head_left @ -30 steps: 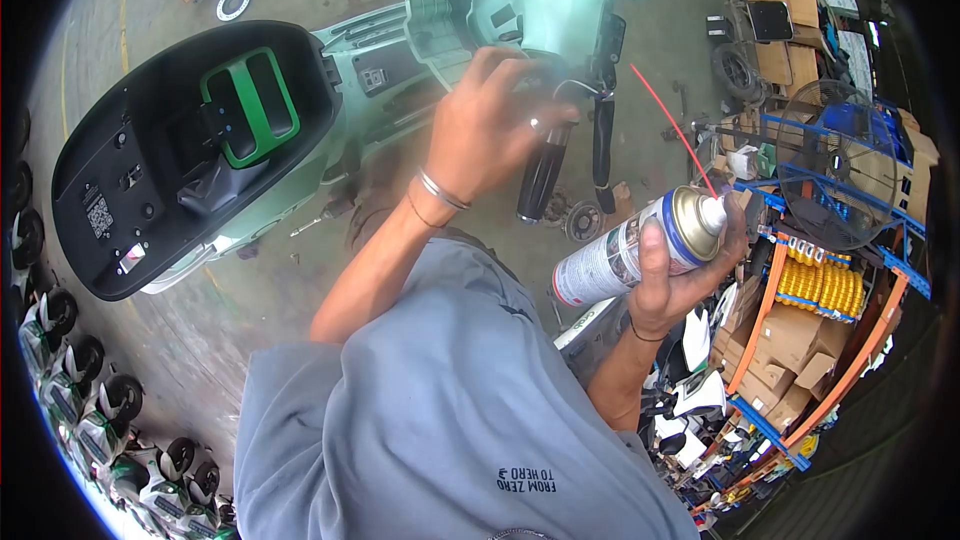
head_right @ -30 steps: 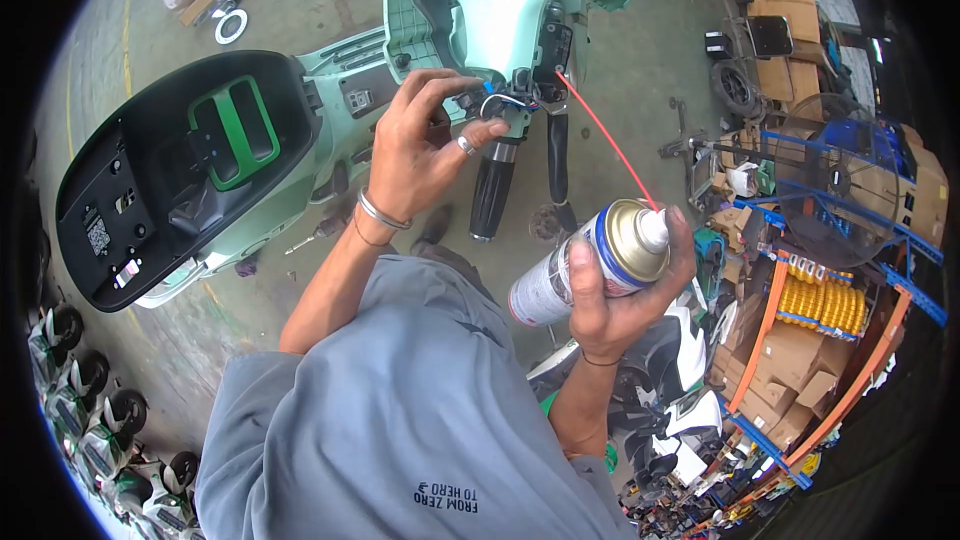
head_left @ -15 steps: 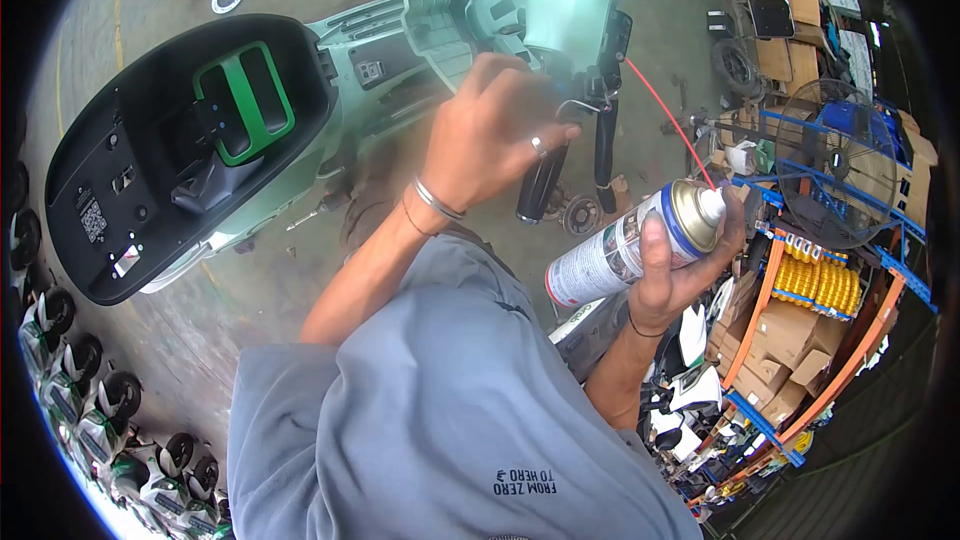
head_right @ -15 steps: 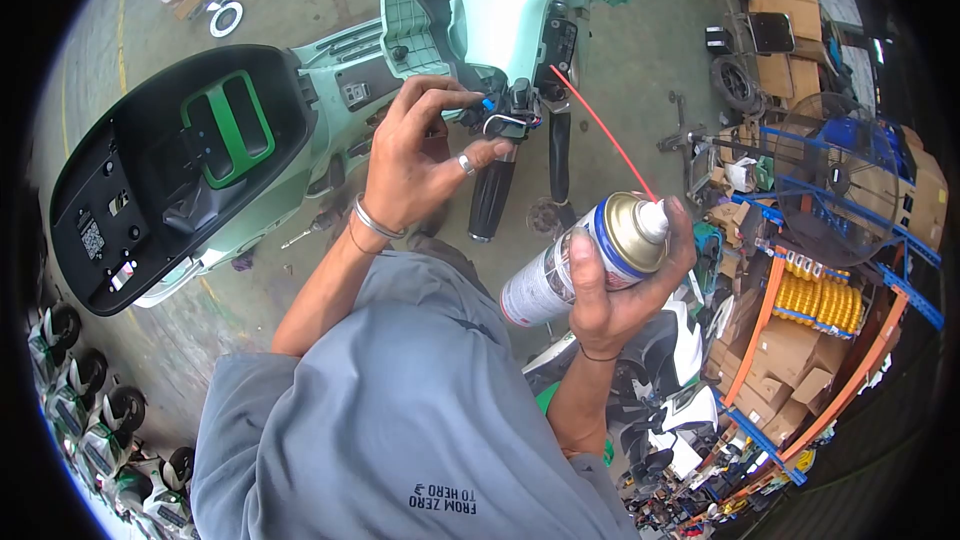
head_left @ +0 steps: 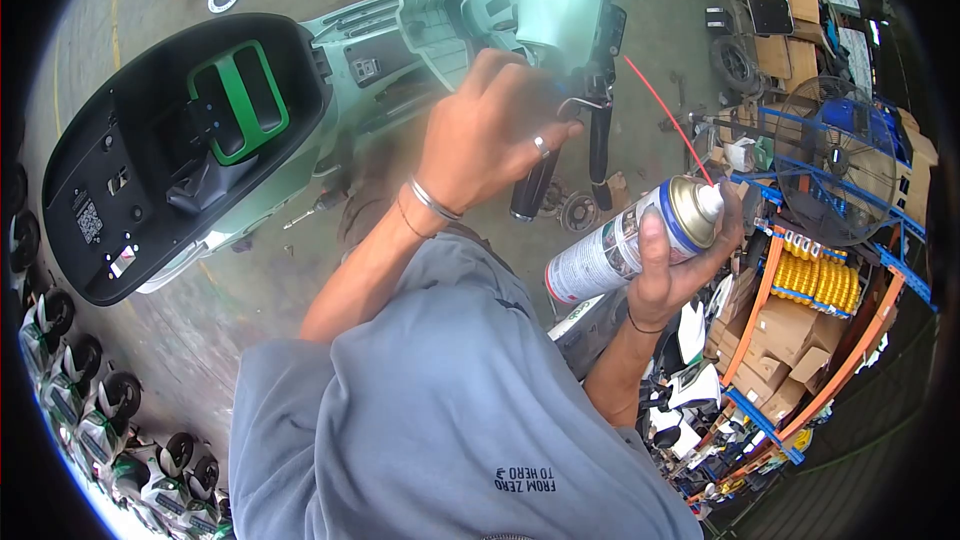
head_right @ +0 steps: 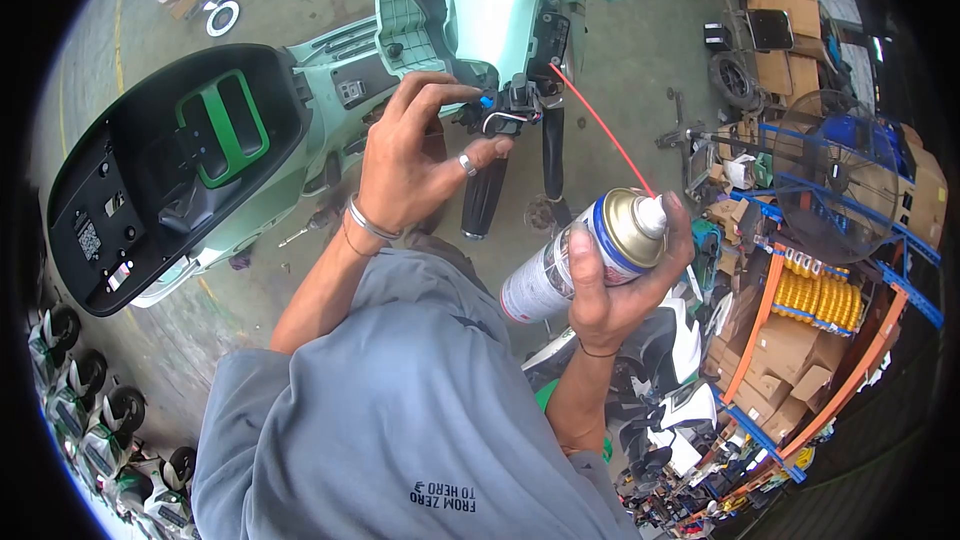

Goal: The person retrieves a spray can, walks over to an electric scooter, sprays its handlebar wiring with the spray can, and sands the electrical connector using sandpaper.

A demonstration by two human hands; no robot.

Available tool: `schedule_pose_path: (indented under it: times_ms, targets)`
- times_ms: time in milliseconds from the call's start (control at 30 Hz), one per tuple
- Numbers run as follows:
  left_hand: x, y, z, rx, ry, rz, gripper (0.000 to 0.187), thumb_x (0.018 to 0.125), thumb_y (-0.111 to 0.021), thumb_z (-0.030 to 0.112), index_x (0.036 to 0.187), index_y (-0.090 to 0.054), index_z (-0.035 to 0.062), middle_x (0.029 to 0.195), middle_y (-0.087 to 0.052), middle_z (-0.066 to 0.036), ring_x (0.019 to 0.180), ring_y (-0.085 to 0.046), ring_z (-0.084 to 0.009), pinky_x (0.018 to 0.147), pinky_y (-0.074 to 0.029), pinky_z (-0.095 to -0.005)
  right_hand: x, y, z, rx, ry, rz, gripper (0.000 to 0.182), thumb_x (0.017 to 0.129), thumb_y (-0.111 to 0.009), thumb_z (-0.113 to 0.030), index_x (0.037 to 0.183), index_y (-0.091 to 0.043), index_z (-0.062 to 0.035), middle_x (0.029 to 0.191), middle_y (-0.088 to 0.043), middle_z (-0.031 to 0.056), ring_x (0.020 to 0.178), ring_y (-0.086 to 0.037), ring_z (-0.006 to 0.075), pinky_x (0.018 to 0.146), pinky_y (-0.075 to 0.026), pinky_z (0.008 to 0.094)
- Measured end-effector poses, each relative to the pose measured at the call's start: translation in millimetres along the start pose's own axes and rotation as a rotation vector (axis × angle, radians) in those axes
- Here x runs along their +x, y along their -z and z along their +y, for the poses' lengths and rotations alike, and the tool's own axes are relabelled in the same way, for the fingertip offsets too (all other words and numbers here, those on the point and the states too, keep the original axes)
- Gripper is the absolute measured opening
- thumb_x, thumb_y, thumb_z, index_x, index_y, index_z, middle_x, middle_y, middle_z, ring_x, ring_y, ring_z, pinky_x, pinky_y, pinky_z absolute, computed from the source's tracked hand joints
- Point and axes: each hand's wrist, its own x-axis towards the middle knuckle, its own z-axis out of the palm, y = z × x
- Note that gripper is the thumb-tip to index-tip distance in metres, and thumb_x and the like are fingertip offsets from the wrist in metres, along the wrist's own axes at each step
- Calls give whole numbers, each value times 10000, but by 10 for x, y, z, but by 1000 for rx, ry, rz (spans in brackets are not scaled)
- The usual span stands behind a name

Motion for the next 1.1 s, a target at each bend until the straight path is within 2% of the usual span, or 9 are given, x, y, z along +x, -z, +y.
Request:
schedule_pose_path:
  times_ms: [200, 467, 567, 633, 700, 800, 967, 1033, 1100]
  targets:
    - [116, -8, 2, 48, -72, 33, 495, 716, -875, 288, 1148, -702, 120, 1023, -637, -61, 598, -553, -128, 543, -480, -286, 29, 37, 3, -24, 19, 13, 794, 776, -758, -282, 1405, -392, 36, 1298, -430, 167, 1220, -470, 288, 1061, -367, 417]
    - [150, 0, -19, 59, -96, 39, 484, 730, -866, 275, 1160, -703, 125, 1023, -644, -71, 594, -548, -133, 545, -473, -295, 92, 147, 33, -37, 52, 35, 797, 758, -758, -266, 1402, -396, 34, 1284, -444, 166, 1198, -489, 280, 1046, -384, 408]
    - [150, -15, 19, 77, -84, 29, 527, 736, -855, 253, 1219, -675, 145, 1045, -637, -76, 592, -546, -146, 545, -476, -305, 101, 178, 8, -72, 74, -13, 757, 790, -706, -249, 1422, -380, 11, 1374, -420, 177, 1263, -454, 287, 1083, -358, 422]
    - [175, -8, 49, 101, -76, 21, 554, 741, -847, 237, 1254, -656, 157, 1064, -631, -79, 587, -543, -155, 544, -477, -312, 108, 182, 12, -92, 103, -1, 801, 749, -764, -249, 1403, -396, 29, 1280, -447, 160, 1188, -496, 274, 1041, -391, 400]
    - [205, 13, 51, 201, -187, -39, 593, 753, -820, 214, 1309, -617, 177, 1119, -617, -75, 604, -569, -178, 546, -488, -324, 91, 167, 25, -73, 91, -4, 796, 751, -763, -241, 1405, -395, 26, 1279, -446, 160, 1187, -497, 272, 1038, -394, 398]
    - [262, -26, -57, 151, -284, -89, 575, 766, -792, 205, 1311, -613, 177, 1162, -608, -65, 648, -608, -191, 562, -506, -331, 73, 142, 17, -29, 59, -17, 787, 758, -761, -231, 1407, -395, 20, 1280, -445, 159, 1187, -498, 268, 1034, -399, 395]
    - [374, -4, -63, 149, -323, -174, 541, 794, -761, 199, 1310, -603, 177, 1111, -633, -44, 683, -640, -203, 588, -527, -340, 66, 126, 15, 44, 16, -4, 787, 759, -764, -233, 1404, -394, 25, 1289, -442, 160, 1177, -505, 267, 1025, -410, 393]
    - [420, -36, -85, 209, -349, -180, 519, 814, -751, 205, 1308, -596, 171, 1071, -637, -49, 682, -640, -226, 577, -514, -347, 80, 174, 67, -76, 107, -30, 791, 760, -765, -230, 1401, -386, 35, 1292, -440, 162, 1162, -519, 268, 1014, -423, 391]
    - [429, -34, -93, 189, -316, -200, 513, 820, -747, 206, 1308, -591, 167, 1065, -634, -55, 686, -639, -240, 574, -506, -353, 67, 184, 68, -73, 98, -25, 793, 759, -768, -229, 1399, -385, 38, 1295, -439, 166, 1157, -523, 269, 1011, -427, 390]
